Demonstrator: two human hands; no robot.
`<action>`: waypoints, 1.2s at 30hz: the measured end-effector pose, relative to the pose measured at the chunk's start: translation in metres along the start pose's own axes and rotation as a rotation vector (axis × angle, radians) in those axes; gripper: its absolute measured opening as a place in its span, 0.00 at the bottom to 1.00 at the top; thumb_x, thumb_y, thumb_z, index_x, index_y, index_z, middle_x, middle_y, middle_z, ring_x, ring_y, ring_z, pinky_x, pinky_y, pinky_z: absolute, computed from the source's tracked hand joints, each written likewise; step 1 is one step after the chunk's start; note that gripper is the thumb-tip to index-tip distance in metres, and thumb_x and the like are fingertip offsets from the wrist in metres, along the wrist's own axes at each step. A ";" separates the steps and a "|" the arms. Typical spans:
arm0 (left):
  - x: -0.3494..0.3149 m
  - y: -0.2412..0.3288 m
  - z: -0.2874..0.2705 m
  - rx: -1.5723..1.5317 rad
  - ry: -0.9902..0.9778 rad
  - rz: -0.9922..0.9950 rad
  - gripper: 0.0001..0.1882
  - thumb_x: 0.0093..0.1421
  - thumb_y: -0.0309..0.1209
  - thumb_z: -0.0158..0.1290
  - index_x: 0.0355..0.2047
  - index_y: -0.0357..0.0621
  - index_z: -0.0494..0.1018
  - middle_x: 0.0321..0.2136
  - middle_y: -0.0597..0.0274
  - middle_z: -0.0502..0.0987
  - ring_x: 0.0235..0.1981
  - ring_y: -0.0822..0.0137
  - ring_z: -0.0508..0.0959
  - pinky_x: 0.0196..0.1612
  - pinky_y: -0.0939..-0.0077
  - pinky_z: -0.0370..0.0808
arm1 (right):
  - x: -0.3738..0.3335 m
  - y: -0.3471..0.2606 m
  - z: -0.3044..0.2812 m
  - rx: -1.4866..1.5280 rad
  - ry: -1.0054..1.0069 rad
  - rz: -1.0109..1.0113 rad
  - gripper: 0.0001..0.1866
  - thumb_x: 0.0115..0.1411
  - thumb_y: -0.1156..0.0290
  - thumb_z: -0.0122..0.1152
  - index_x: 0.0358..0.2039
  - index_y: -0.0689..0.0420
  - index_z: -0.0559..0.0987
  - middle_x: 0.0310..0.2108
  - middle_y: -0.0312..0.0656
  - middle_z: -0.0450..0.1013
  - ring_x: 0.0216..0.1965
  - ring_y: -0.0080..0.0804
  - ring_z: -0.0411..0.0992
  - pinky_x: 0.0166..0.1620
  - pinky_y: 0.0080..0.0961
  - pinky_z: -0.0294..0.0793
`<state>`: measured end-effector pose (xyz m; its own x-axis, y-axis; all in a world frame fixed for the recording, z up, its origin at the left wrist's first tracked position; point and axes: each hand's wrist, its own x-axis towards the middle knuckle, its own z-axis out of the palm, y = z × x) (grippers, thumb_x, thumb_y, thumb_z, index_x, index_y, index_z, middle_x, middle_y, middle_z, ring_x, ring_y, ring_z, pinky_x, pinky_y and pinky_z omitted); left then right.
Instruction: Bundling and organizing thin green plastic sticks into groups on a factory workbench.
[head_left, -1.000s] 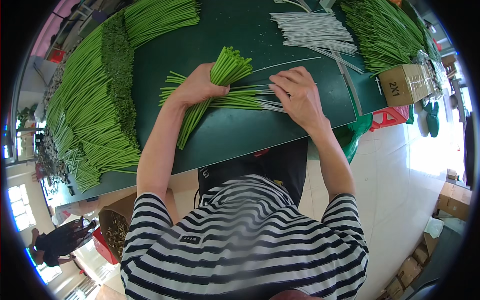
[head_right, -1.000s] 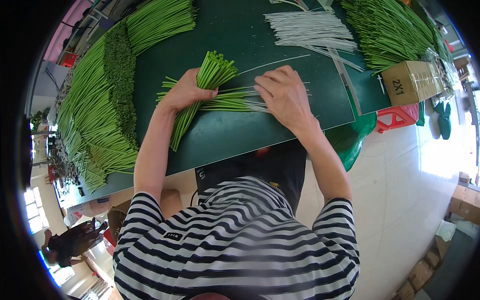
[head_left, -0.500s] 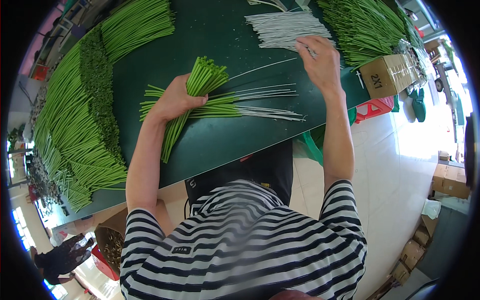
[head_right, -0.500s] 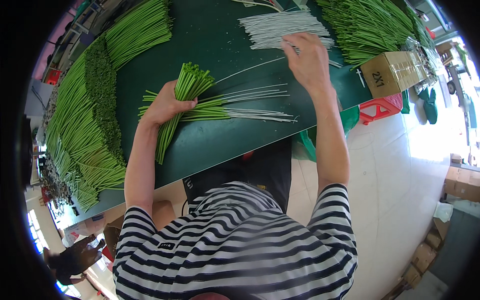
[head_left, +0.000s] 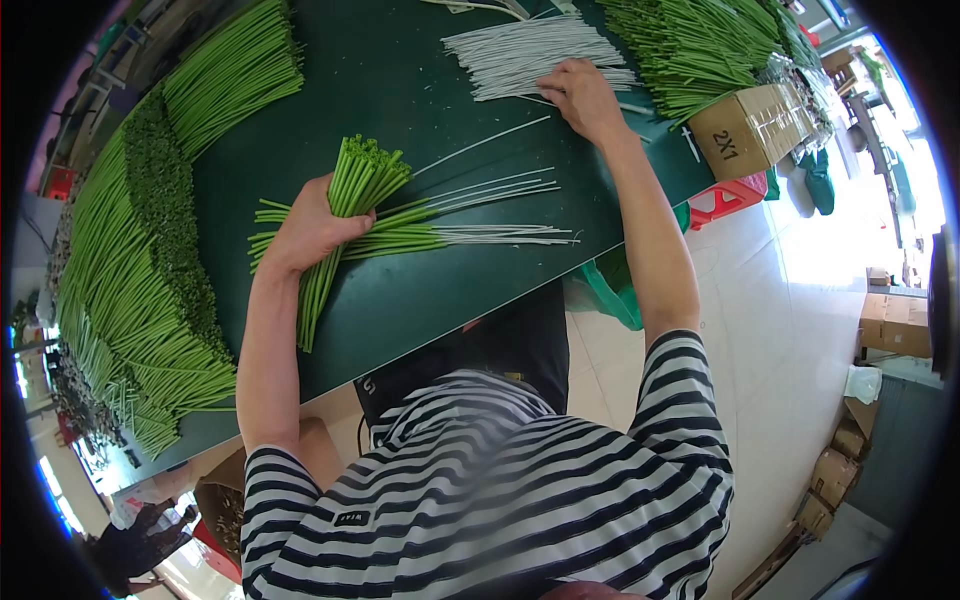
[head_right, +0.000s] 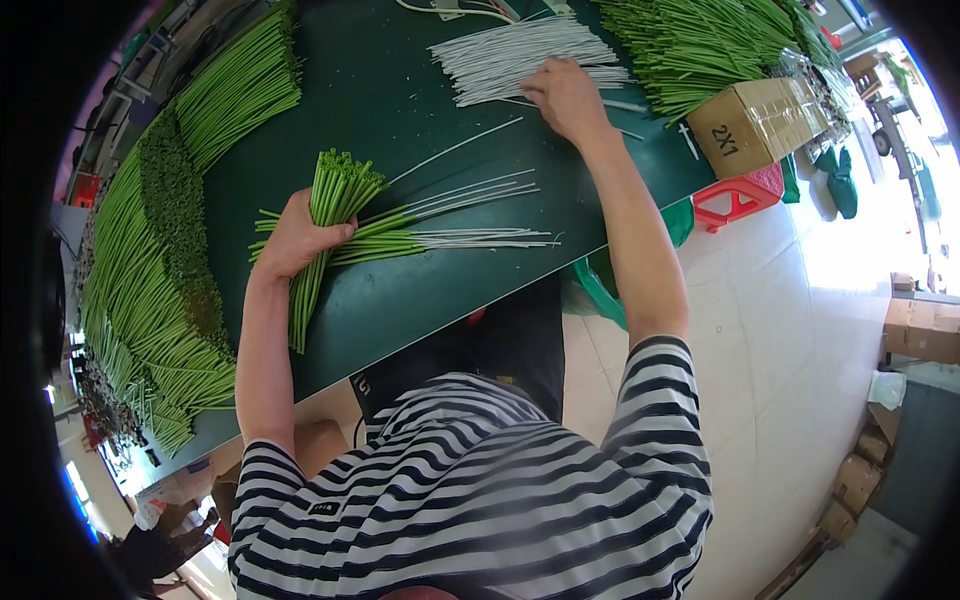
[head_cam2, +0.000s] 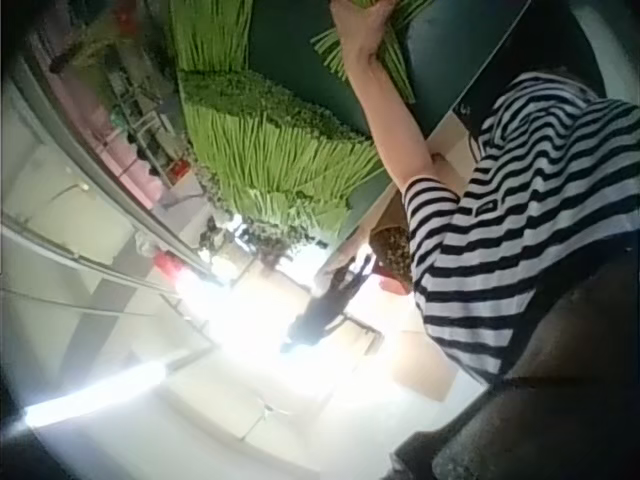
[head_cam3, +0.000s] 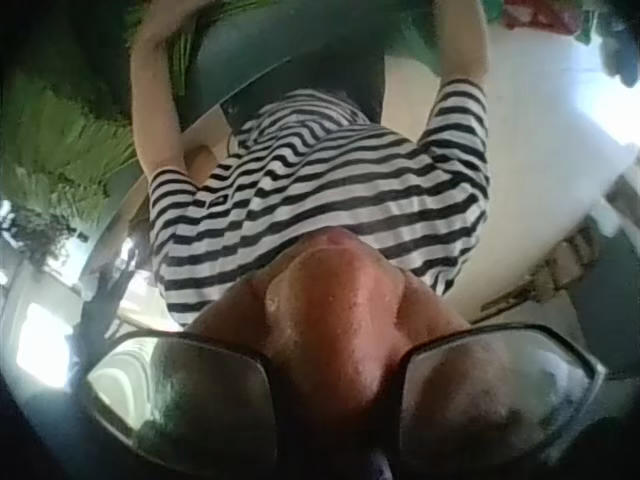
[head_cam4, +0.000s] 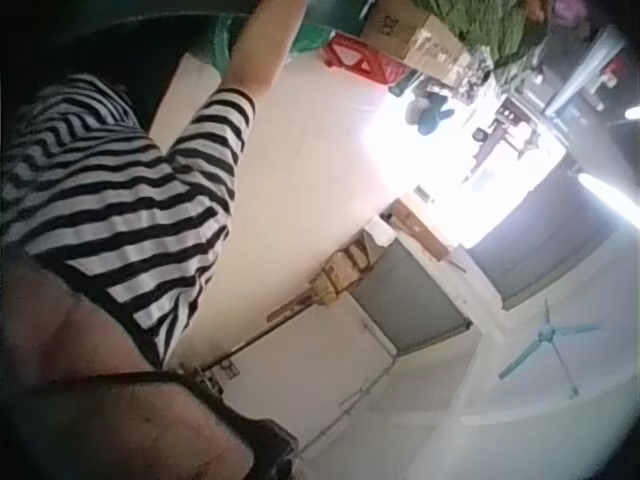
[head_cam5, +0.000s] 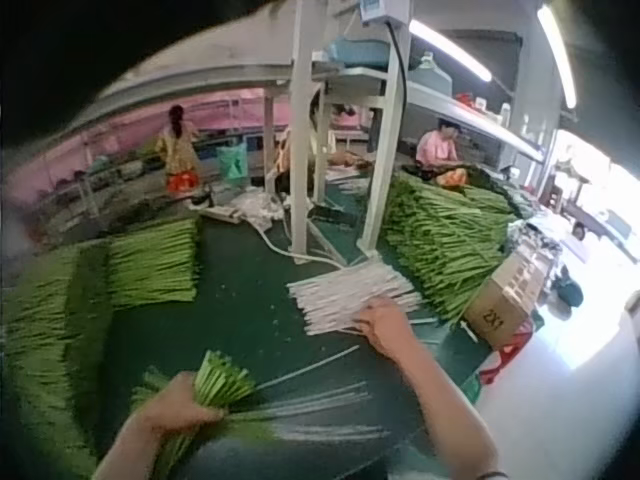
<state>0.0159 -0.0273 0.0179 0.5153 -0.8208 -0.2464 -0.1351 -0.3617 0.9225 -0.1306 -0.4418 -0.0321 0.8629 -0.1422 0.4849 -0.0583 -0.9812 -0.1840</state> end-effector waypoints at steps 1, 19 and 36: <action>-0.002 -0.001 0.001 -0.025 0.021 0.000 0.17 0.53 0.25 0.64 0.44 0.33 0.79 0.35 0.60 0.84 0.38 0.71 0.81 0.48 0.73 0.77 | 0.004 0.002 0.005 0.012 0.003 0.003 0.08 0.58 0.72 0.70 0.40 0.53 0.89 0.39 0.42 0.80 0.48 0.48 0.76 0.52 0.42 0.78; 0.003 -0.003 0.001 -0.002 -0.026 0.009 0.21 0.53 0.26 0.65 0.47 0.32 0.78 0.37 0.61 0.82 0.39 0.70 0.79 0.50 0.72 0.75 | 0.003 -0.014 -0.011 -0.163 0.043 -0.135 0.07 0.63 0.75 0.67 0.42 0.55 0.85 0.42 0.38 0.80 0.49 0.43 0.75 0.52 0.43 0.74; 0.003 -0.001 0.000 0.003 -0.037 0.012 0.20 0.54 0.25 0.65 0.47 0.32 0.78 0.38 0.61 0.83 0.40 0.69 0.80 0.51 0.72 0.75 | -0.058 -0.160 -0.037 0.508 0.089 0.096 0.05 0.63 0.74 0.69 0.40 0.56 0.88 0.34 0.43 0.80 0.34 0.44 0.79 0.37 0.34 0.79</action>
<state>0.0174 -0.0292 0.0159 0.4819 -0.8408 -0.2465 -0.1437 -0.3533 0.9244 -0.1897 -0.2812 0.0005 0.8182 -0.2611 0.5123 0.1347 -0.7791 -0.6122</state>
